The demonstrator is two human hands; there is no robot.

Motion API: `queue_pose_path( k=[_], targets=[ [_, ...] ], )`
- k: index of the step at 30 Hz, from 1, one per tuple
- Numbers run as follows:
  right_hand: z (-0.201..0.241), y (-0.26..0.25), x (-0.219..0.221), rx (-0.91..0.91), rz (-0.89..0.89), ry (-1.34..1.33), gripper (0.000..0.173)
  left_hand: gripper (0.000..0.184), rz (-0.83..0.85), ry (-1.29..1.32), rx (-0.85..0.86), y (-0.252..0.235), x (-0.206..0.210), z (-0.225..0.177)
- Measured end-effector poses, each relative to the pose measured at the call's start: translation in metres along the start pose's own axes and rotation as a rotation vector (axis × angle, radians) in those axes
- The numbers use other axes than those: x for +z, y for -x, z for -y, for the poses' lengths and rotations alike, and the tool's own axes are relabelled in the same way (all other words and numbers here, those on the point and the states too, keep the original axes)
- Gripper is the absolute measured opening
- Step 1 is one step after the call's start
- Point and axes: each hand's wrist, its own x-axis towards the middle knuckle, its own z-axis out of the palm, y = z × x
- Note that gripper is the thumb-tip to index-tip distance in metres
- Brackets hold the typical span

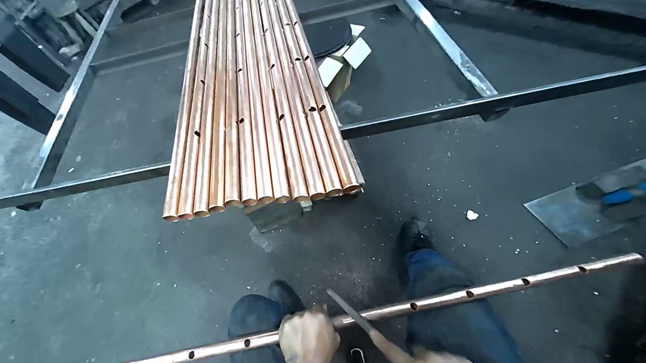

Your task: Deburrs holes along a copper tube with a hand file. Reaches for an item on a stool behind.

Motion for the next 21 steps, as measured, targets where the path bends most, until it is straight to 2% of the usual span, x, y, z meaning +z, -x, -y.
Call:
queue_pose_path(
  k=[2, 4, 6, 8, 12, 15, 21],
  targets=[
    [0.011, -0.045, -0.012, 0.06, 0.116, 0.053, 0.053, 0.038, -0.009, -0.015, -0.001, 0.001, 0.0, -0.001],
    [0.016, -0.064, -0.024, 0.096, 0.211, 0.087, 0.053, 0.043, -0.083, -0.03, -0.005, 0.006, 0.008, -0.001],
    [0.008, -0.047, -0.033, 0.105, 0.172, 0.034, 0.05, 0.042, -0.162, -0.025, -0.001, 0.009, 0.013, 0.001],
    [-0.012, -0.008, -0.035, 0.103, 0.026, -0.055, 0.049, 0.033, -0.275, 0.013, 0.04, 0.016, 0.021, 0.005],
    [-0.061, 0.05, -0.035, 0.13, -0.146, -0.159, 0.05, 0.074, -0.41, 0.011, 0.154, 0.026, 0.029, 0.007],
    [-0.081, 0.058, -0.025, 0.149, -0.148, -0.196, 0.052, 0.077, -0.503, 0.003, 0.223, 0.027, 0.035, 0.004],
    [-0.071, 0.048, -0.026, 0.06, -0.205, -0.158, 0.052, 0.073, -0.534, -0.005, 0.249, 0.022, 0.036, -0.002]
  ],
)
